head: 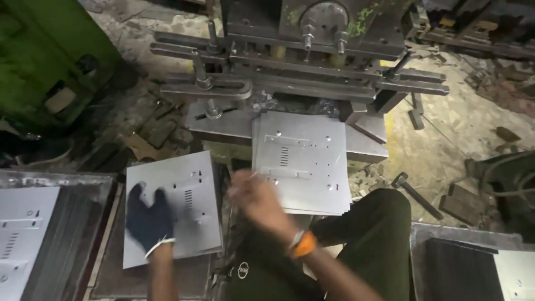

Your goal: Placing pre-cut sheet metal parts into an industrial press machine for processing.

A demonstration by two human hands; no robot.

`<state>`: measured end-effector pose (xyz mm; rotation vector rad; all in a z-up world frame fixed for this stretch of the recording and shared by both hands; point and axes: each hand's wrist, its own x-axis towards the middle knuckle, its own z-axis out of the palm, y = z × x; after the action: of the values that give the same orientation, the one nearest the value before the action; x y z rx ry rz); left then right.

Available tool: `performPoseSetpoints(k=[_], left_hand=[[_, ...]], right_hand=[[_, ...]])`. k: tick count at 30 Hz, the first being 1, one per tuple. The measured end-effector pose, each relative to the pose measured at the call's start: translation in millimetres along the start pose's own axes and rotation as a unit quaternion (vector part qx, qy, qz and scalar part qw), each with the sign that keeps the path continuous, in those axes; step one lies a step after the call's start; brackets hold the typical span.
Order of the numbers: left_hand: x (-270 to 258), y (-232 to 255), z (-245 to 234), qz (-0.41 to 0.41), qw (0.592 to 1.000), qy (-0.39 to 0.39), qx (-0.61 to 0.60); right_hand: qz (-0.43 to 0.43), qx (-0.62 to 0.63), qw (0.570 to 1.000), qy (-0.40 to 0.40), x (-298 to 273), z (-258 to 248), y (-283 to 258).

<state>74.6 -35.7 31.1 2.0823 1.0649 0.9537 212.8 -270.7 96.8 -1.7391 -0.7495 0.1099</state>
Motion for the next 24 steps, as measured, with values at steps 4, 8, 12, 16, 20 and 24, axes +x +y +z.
performPoseSetpoints(k=[4,8,12,16,20,24], left_hand=[[-16,-73,-39,-0.092,0.972,0.004,0.217],[-24,-77,-52,-0.217,0.92,-0.138,0.296],[-17,-93,-50,-0.126,0.879,-0.244,0.389],[-13,-94,-62,-0.094,0.89,-0.257,0.366],[-1,-22,-87,-0.197,0.932,-0.189,0.236],[-10,-7,-57,-0.131,0.977,-0.165,0.041]], right_hand=[[0.259,0.09,0.941,-0.201,-52,98,9],[0.293,0.03,0.936,-0.193,-64,122,-9],[0.244,0.008,0.958,-0.153,-62,107,-51],[0.277,0.067,0.956,-0.073,-52,116,-54],[0.384,0.238,0.892,-0.027,-35,84,-46],[0.364,0.341,0.867,-0.003,-48,-22,-32]])
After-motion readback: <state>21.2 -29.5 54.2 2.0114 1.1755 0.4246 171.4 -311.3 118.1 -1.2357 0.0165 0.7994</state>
